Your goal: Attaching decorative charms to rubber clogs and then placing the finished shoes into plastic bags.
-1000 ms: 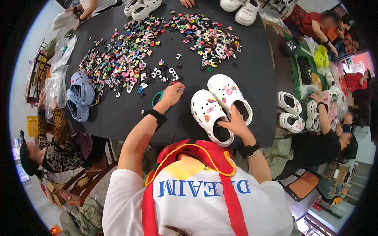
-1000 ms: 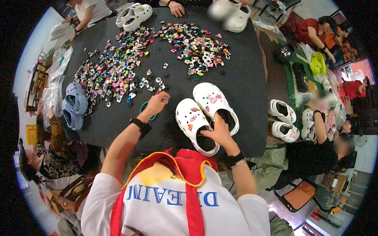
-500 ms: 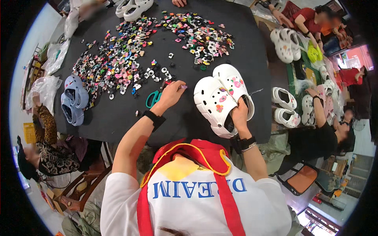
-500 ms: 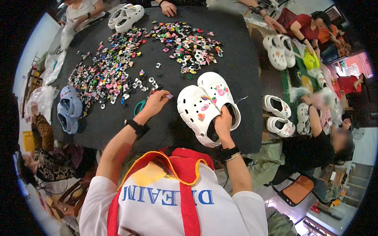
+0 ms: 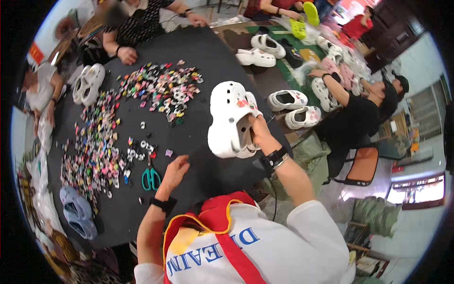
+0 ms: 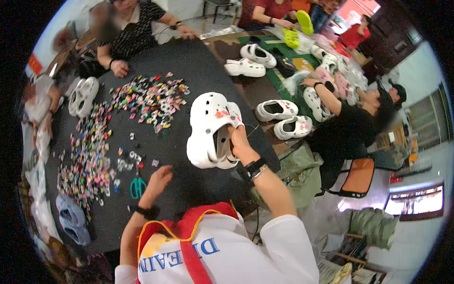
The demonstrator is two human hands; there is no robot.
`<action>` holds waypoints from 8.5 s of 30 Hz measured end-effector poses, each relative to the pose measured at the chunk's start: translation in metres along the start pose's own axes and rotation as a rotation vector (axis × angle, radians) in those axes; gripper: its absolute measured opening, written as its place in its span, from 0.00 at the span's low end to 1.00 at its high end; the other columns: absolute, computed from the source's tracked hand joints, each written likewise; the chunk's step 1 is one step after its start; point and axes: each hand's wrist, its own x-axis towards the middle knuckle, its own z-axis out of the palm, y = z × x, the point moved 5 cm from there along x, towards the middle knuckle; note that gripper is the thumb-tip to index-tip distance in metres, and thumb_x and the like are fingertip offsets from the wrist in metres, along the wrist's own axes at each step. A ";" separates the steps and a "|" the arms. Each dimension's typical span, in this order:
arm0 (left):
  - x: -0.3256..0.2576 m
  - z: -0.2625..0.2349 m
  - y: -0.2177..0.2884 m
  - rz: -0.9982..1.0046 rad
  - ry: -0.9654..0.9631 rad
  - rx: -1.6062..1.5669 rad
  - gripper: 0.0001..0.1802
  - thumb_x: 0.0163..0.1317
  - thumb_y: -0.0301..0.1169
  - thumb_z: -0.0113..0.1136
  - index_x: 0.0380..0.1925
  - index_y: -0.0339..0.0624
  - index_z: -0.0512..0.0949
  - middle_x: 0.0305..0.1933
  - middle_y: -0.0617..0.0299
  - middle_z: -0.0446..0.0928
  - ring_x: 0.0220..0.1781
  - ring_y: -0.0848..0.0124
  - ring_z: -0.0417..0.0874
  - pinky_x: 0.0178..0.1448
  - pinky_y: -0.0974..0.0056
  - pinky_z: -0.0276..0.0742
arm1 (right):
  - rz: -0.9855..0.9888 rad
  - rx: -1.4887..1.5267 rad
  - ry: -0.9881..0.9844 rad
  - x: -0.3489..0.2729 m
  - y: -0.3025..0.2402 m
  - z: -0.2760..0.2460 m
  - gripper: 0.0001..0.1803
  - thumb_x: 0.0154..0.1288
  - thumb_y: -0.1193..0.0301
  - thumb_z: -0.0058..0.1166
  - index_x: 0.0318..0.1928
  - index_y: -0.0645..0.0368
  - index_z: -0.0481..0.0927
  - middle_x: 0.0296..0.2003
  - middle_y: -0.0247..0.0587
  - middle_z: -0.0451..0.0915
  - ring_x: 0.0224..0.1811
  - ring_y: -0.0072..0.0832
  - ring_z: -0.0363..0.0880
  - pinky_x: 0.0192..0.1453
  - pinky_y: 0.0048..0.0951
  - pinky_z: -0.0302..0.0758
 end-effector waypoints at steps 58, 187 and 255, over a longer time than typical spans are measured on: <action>-0.071 -0.028 -0.081 -0.139 0.651 0.580 0.17 0.50 0.28 0.57 0.43 0.44 0.74 0.48 0.54 0.69 0.51 0.54 0.68 0.53 0.54 0.66 | 0.479 -0.219 -0.674 0.038 0.098 0.065 0.15 0.62 0.67 0.49 0.49 0.56 0.70 0.40 0.36 0.76 0.39 0.26 0.75 0.41 0.30 0.73; -0.470 0.224 -0.284 -1.073 1.228 -0.583 0.17 0.49 0.26 0.48 0.42 0.38 0.75 0.42 0.47 0.76 0.45 0.52 0.75 0.46 0.52 0.70 | 1.000 -1.413 -1.669 -0.355 0.437 0.102 0.10 0.63 0.67 0.48 0.44 0.55 0.72 0.37 0.33 0.77 0.39 0.21 0.74 0.42 0.25 0.70; -0.531 0.285 -0.556 -1.046 0.625 -0.584 0.27 0.45 0.39 0.65 0.46 0.40 0.72 0.44 0.46 0.74 0.47 0.51 0.75 0.48 0.53 0.71 | 0.535 -1.952 -2.000 -0.366 0.728 0.020 0.36 0.60 0.59 0.48 0.66 0.50 0.51 0.63 0.47 0.57 0.65 0.38 0.55 0.66 0.38 0.51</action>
